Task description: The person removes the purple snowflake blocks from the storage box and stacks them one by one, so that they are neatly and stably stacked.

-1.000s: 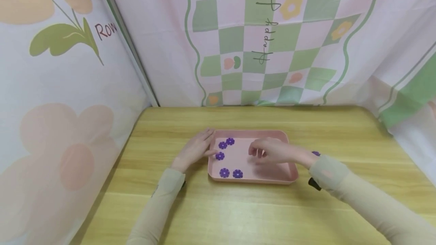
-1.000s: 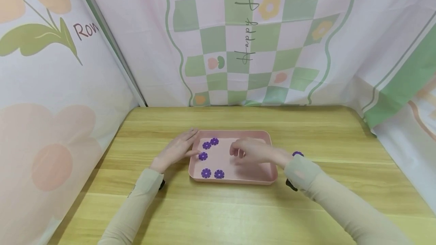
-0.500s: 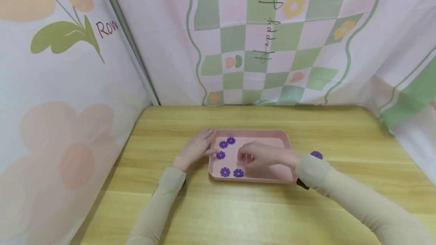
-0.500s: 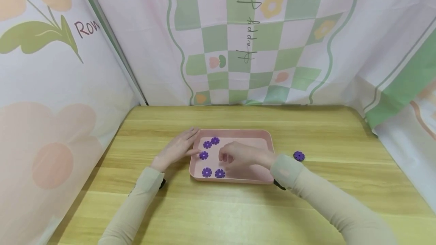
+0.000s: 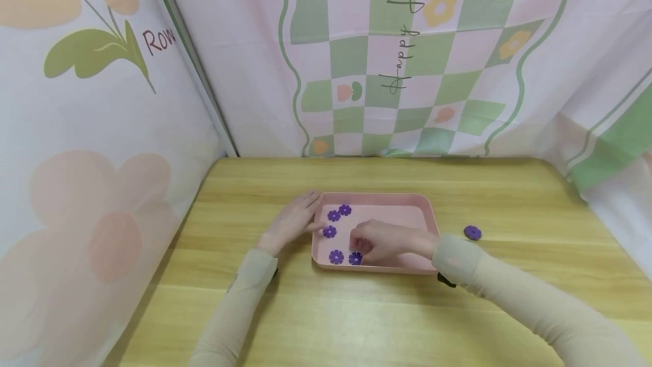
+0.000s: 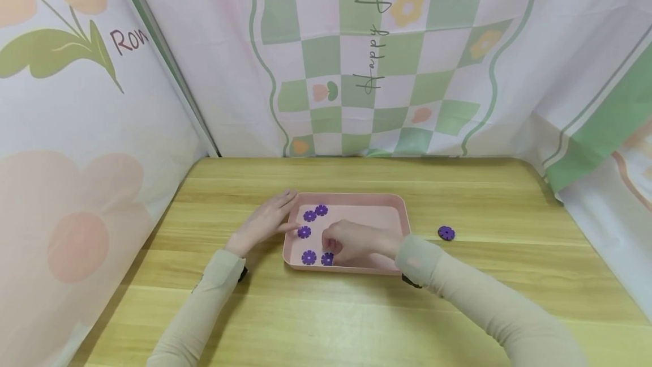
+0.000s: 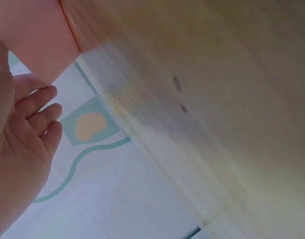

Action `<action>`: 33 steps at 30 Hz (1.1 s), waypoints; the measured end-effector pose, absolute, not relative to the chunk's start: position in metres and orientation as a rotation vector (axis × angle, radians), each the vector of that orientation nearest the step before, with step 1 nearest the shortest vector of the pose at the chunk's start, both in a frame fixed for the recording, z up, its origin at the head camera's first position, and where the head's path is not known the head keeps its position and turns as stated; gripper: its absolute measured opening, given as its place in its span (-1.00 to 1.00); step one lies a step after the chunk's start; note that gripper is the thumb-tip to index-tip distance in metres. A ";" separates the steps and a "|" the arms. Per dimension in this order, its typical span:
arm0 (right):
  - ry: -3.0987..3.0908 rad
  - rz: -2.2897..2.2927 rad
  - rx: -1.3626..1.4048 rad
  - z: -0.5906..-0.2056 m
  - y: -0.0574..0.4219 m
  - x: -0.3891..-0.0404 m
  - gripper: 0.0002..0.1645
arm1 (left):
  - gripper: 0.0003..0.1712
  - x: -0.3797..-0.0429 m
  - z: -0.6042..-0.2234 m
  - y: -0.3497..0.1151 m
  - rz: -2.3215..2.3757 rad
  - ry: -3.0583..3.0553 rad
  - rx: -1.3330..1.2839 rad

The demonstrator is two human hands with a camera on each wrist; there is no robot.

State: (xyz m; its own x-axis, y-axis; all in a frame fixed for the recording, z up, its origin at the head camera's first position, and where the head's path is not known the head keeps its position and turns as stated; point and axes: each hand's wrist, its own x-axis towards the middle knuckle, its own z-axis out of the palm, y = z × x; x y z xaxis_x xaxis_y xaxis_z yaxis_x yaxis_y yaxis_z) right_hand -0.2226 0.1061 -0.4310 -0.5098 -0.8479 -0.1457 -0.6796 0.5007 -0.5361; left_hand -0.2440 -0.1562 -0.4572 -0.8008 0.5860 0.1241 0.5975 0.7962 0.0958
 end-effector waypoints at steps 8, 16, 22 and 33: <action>2.390 -0.582 -1.275 -0.434 0.102 -0.220 -0.75 | -0.08 -0.243 -0.458 -0.157 -0.208 -2.877 -0.952; 2.450 -0.536 -1.319 -0.438 0.100 -0.217 -0.75 | -0.09 -0.244 -0.458 -0.157 -0.230 -2.881 -0.957; 2.478 -0.512 -1.314 -0.438 0.099 -0.215 -0.74 | -0.07 -0.243 -0.457 -0.157 -0.224 -2.893 -0.954; 2.489 -0.503 -1.334 -0.440 0.099 -0.215 -0.75 | -0.07 -0.243 -0.457 -0.156 -0.226 -2.916 -0.940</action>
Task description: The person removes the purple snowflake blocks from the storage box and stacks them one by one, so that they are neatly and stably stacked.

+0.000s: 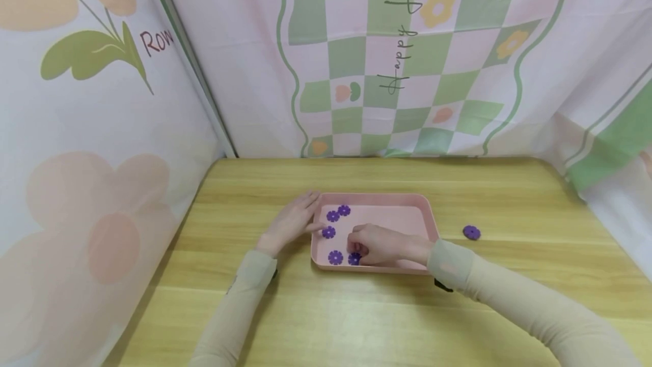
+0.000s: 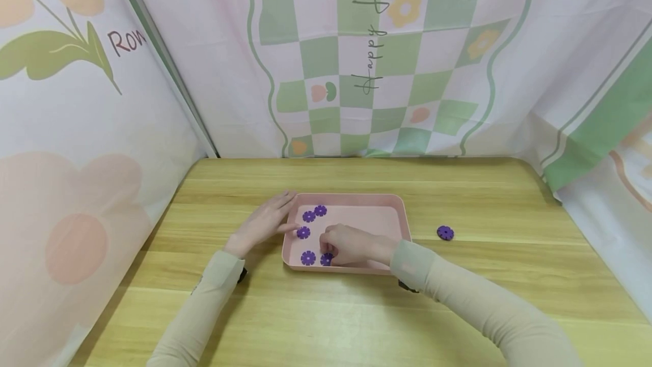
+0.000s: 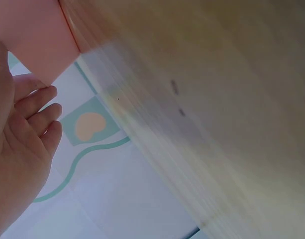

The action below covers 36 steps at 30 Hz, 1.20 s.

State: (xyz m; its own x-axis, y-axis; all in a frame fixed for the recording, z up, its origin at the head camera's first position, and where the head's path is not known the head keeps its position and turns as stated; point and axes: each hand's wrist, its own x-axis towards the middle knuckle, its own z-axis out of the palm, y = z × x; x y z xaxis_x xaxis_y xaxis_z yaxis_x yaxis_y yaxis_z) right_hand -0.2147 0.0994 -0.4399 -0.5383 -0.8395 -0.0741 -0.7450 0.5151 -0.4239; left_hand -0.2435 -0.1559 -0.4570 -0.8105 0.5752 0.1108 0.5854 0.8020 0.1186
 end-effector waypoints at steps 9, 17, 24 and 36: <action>2.483 -0.513 -1.344 -0.442 0.100 -0.216 -0.77 | -0.08 -0.243 -0.456 -0.156 -0.238 -2.920 -0.935; 2.469 -0.544 -1.360 -0.445 0.102 -0.218 -0.78 | -0.09 -0.242 -0.455 -0.155 -0.247 -2.919 -0.932; 2.463 -0.531 -1.371 -0.447 0.102 -0.219 -0.75 | -0.09 -0.243 -0.456 -0.155 -0.242 -2.934 -0.928; 2.456 -0.512 -1.350 -0.442 0.103 -0.216 -0.78 | -0.08 -0.242 -0.457 -0.155 -0.216 -2.914 -0.932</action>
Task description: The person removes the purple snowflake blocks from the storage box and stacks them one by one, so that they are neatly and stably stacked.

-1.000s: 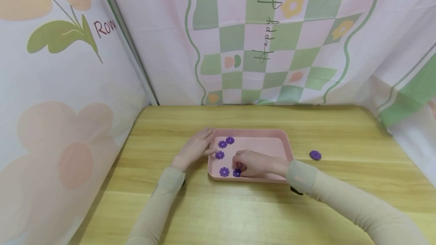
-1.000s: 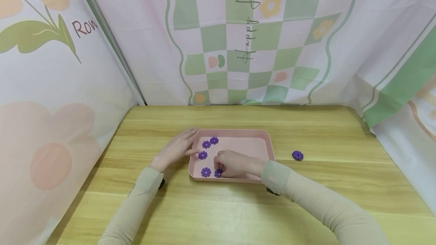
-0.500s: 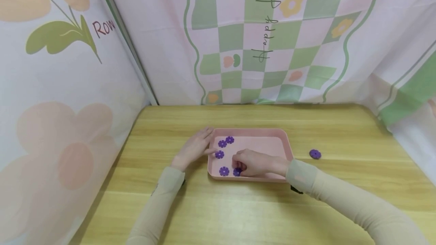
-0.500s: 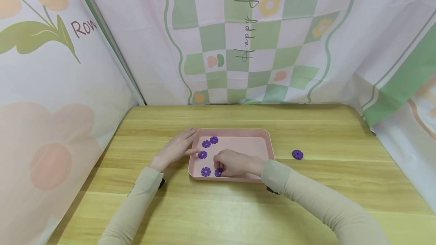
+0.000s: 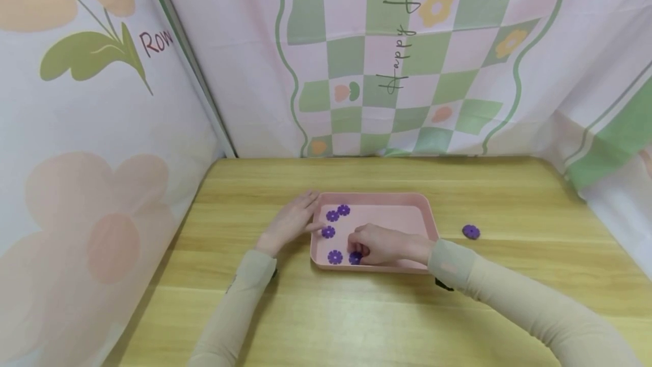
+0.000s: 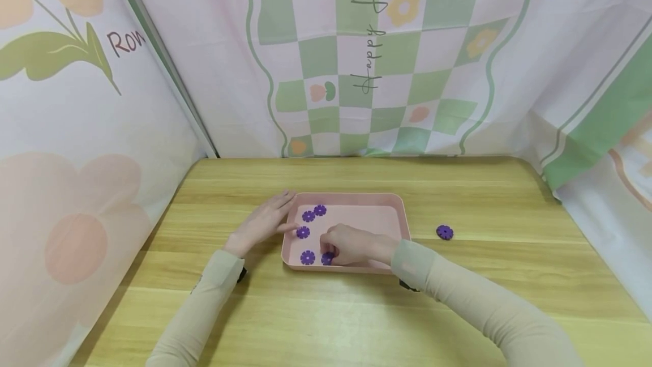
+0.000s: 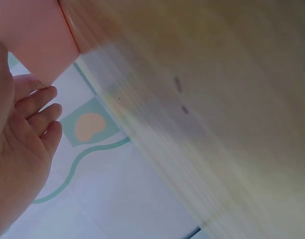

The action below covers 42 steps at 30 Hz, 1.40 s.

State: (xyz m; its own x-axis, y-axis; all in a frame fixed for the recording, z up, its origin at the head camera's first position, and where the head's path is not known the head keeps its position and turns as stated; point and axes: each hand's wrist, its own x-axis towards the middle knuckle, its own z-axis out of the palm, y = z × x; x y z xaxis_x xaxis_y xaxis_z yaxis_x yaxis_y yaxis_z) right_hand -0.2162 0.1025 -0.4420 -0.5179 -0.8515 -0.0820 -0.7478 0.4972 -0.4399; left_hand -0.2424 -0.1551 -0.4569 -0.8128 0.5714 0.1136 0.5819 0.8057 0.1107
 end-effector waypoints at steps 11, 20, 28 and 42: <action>2.458 -0.472 -1.356 -0.438 0.103 -0.216 -0.80 | -0.08 -0.243 -0.458 -0.155 -0.217 -2.917 -0.928; 2.467 -0.466 -1.276 -0.442 0.108 -0.220 -0.80 | -0.07 -0.244 -0.460 -0.155 -0.193 -2.905 -0.935; 2.489 -0.496 -1.202 -0.442 0.116 -0.225 -0.78 | -0.07 -0.244 -0.460 -0.155 -0.218 -2.889 -0.946; 2.516 -0.507 -1.194 -0.444 0.126 -0.229 -0.76 | -0.07 -0.244 -0.458 -0.155 -0.219 -2.916 -0.938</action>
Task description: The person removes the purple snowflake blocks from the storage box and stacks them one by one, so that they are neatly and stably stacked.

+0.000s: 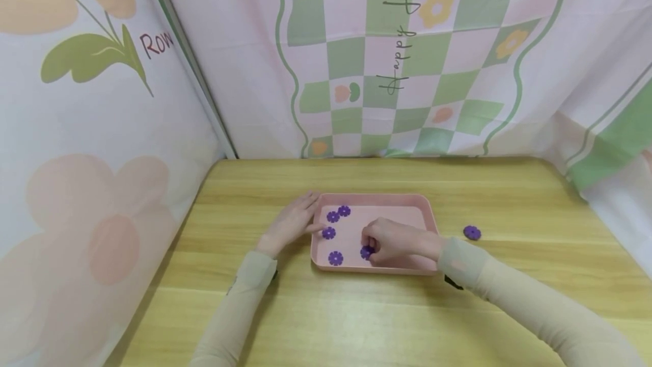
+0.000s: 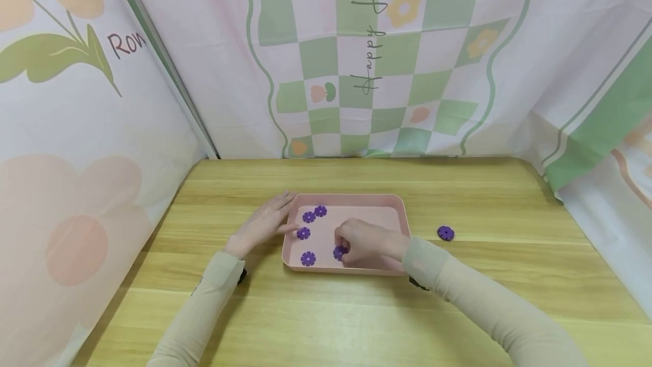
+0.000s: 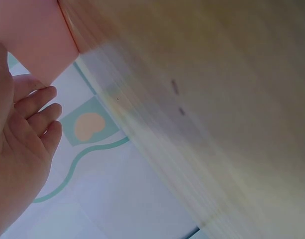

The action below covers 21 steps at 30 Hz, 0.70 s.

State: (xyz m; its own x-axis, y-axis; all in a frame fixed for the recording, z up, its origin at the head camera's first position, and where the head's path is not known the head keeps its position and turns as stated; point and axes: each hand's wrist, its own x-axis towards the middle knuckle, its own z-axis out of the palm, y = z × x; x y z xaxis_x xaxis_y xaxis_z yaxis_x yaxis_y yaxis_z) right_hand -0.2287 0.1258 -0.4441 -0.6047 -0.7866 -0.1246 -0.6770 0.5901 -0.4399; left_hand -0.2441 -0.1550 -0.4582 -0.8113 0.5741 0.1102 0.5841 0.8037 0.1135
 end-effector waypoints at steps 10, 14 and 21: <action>2.541 -0.505 -1.201 -0.437 0.131 -0.228 -0.77 | -0.08 -0.245 -0.459 -0.155 -0.191 -2.889 -0.944; 2.541 -0.505 -1.174 -0.437 0.133 -0.228 -0.78 | -0.08 -0.245 -0.460 -0.155 -0.183 -2.889 -0.940; 2.581 -0.524 -1.147 -0.435 0.142 -0.231 -0.78 | -0.07 -0.245 -0.460 -0.155 -0.200 -2.893 -0.942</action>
State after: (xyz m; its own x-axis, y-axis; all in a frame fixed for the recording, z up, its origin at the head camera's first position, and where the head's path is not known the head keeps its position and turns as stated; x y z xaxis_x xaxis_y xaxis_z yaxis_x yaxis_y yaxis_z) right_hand -0.2309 0.1418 -0.4354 -0.6508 -0.7532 -0.0954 -0.6564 0.6214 -0.4278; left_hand -0.2449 -0.1548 -0.4599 -0.8054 0.5787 0.1281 0.5908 0.8011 0.0954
